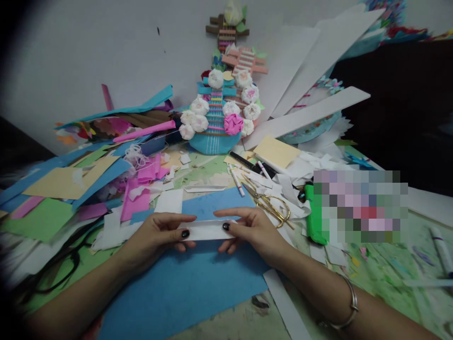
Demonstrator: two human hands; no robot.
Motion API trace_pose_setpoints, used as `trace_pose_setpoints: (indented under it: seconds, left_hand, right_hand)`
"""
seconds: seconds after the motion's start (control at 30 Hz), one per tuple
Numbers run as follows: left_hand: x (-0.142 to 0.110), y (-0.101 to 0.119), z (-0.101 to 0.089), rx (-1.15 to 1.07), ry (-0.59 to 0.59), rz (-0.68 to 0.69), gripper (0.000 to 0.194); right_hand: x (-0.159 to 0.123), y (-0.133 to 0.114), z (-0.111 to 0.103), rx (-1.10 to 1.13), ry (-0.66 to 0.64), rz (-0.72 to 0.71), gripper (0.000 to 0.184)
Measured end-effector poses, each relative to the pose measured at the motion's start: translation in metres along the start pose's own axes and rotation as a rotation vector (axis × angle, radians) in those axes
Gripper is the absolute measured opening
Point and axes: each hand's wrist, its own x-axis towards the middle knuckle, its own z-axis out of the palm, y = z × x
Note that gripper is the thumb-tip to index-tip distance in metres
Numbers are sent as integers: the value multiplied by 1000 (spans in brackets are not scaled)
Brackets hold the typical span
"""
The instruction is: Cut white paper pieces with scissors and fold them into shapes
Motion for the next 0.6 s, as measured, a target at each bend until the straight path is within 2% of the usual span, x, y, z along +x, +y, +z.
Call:
trace_pose_setpoints:
  seconds: [0.2,0.37,0.53,0.6]
  left_hand:
    - [-2,0,0,17,-22,13,24]
    - [-1,0,0,83,-22,73,24]
    - [-1,-2,5,202,68,127,17]
    - [-2,-1,9,222,102,145,20]
  right_hand:
    - [-1,2,-1,40,-20,-37,17]
    - [-1,2,1,-28,19,-53,20]
    - [0,4,5,-129,89,-69,22]
    - [1,4,7,-120,89,-76,24]
